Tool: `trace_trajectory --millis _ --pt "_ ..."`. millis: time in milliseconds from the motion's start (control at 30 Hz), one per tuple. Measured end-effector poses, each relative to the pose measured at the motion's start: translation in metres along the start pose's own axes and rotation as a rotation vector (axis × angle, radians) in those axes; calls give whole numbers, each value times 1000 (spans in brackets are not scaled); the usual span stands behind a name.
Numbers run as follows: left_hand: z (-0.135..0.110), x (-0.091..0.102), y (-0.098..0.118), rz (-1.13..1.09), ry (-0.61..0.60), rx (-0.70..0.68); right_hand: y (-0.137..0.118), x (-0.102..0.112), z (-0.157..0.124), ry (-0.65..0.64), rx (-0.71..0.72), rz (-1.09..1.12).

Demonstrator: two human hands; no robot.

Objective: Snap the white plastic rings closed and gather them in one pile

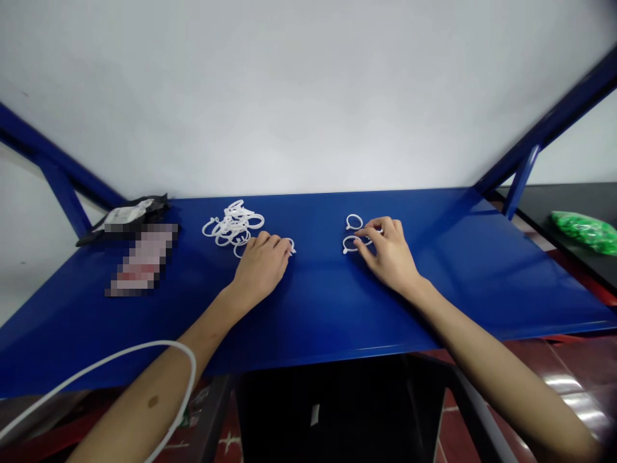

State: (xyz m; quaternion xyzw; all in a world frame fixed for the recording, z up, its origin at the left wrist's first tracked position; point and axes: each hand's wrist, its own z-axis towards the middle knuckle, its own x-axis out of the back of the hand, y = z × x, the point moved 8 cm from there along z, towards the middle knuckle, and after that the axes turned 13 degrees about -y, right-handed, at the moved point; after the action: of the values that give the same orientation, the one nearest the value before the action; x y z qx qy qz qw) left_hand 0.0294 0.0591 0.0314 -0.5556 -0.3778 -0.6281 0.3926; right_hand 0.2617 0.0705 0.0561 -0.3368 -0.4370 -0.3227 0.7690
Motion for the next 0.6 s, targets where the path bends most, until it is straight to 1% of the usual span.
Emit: trace_trajectory --millis 100,233,300,367,433,500,600 --pt "-2 5 18 -182 -19 -88 -20 1 -5 -33 67 86" --pt "-7 14 45 -524 -47 -283 -53 -9 -11 -178 259 290" --pt "-9 15 52 -647 -60 -314 -62 -14 -14 -235 313 392" --pt "-9 14 53 -728 -51 -301 -62 -17 -14 -268 307 475" --pt "-9 13 50 -769 -16 -265 -58 -21 -14 -291 265 526" --pt "-10 13 47 -755 37 -242 -56 -23 -13 -309 232 551" --pt "-12 15 52 -642 99 -295 -57 -26 -14 -326 220 564"
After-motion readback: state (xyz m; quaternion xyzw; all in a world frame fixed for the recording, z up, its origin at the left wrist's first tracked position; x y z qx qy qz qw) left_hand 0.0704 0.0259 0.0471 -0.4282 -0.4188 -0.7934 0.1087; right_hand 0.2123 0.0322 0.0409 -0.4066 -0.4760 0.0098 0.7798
